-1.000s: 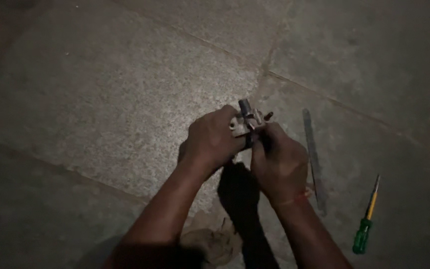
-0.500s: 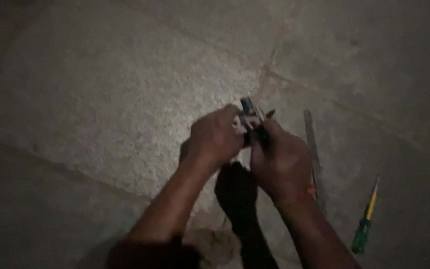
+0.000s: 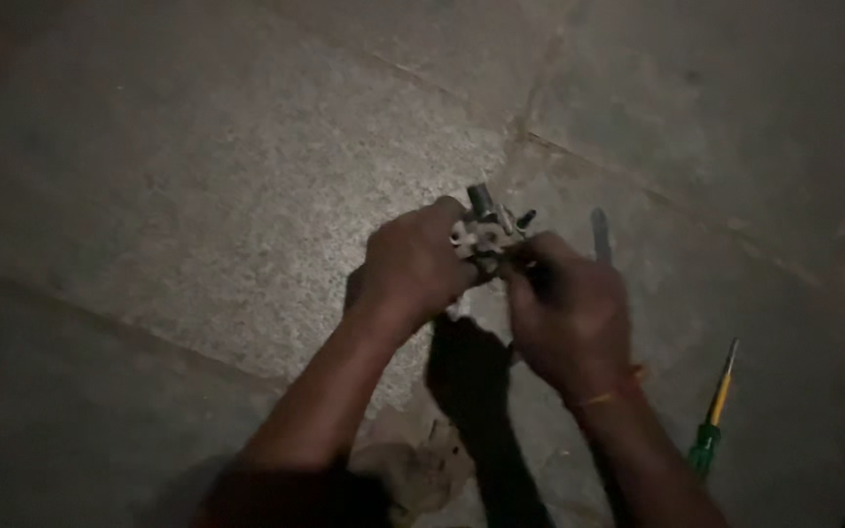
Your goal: The person uses a screwdriver to loosen and remove a screw from a circular metal component. They then use pliers to adjust internal parts and a file to scrape or smooth surfaces inside the component. The person continues to manipulate the component with both hands, occasionally using the file and pliers.
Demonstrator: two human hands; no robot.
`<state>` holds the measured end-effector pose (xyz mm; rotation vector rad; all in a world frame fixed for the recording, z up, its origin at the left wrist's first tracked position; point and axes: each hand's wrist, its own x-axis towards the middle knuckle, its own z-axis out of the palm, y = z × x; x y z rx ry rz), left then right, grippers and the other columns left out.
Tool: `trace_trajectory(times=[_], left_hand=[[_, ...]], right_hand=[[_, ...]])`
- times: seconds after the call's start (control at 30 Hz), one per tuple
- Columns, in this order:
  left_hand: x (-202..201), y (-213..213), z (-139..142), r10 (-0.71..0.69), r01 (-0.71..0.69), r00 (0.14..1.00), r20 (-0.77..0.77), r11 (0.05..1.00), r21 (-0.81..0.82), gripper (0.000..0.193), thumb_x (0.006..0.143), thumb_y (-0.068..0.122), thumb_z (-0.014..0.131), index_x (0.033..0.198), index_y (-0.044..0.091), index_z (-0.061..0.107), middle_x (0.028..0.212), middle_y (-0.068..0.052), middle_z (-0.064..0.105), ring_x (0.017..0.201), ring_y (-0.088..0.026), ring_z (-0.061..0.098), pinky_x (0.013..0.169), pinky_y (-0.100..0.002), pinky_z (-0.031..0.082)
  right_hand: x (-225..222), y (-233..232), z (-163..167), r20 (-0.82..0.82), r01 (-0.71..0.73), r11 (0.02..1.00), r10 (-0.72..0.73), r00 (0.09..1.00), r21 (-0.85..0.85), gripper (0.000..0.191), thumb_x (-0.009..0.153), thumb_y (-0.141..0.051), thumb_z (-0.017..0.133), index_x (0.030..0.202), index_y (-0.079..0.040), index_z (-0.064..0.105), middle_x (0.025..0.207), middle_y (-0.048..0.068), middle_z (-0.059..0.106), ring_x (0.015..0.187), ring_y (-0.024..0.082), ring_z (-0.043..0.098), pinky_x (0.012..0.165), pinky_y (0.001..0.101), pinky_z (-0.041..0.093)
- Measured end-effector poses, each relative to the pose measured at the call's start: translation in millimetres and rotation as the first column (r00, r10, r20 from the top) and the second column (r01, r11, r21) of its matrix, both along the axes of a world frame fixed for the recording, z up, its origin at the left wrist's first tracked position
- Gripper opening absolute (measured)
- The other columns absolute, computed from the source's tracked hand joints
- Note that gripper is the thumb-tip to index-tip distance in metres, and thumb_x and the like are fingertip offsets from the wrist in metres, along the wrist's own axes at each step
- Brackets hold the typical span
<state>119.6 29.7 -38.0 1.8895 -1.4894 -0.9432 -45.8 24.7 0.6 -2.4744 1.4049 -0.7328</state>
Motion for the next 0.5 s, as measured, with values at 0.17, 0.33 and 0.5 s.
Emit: trace_trajectory(times=[0.17, 0.33, 0.5], left_hand=[[-1, -2, 8, 0.04, -0.037, 0.998, 0.057, 0.998, -0.059, 0.05, 0.078, 0.041, 0.082, 0.113, 0.009, 0.067, 0.102, -0.012, 0.075, 0.097, -0.032, 0.072, 0.082, -0.046, 0.054], [-1, -2, 14, 0.03, -0.031, 0.999, 0.014, 0.999, 0.026, 0.051, 0.075, 0.039, 0.082, 0.117, 0.014, 0.066, 0.103, -0.012, 0.075, 0.099, -0.032, 0.072, 0.083, -0.046, 0.054], [-2, -2, 3, 0.031, -0.029, 0.999, 0.036, 0.998, -0.062, 0.054, 0.074, 0.044, 0.085, 0.114, 0.012, 0.067, 0.098, -0.013, 0.074, 0.095, -0.034, 0.072, 0.081, -0.047, 0.054]], right_hand=[[9, -13, -2, -0.07, 0.006, 1.0, -0.004, 0.998, 0.021, 0.01, 0.093, -0.017, 0.074, 0.093, -0.007, 0.071, 0.081, 0.015, 0.075, 0.075, 0.037, 0.073, 0.065, 0.0461, 0.056], [9, -8, -1, -0.013, -0.01, 0.994, 0.009, 1.0, -0.105, 0.014, 0.09, -0.015, 0.074, 0.097, -0.004, 0.069, 0.083, 0.02, 0.072, 0.077, 0.041, 0.071, 0.065, 0.0477, 0.054], [9, -3, -8, 0.055, 0.029, 0.997, -0.026, 0.998, -0.068, 0.011, 0.092, -0.012, 0.072, 0.096, -0.004, 0.068, 0.084, 0.017, 0.074, 0.079, 0.041, 0.07, 0.081, 0.0506, 0.05]])
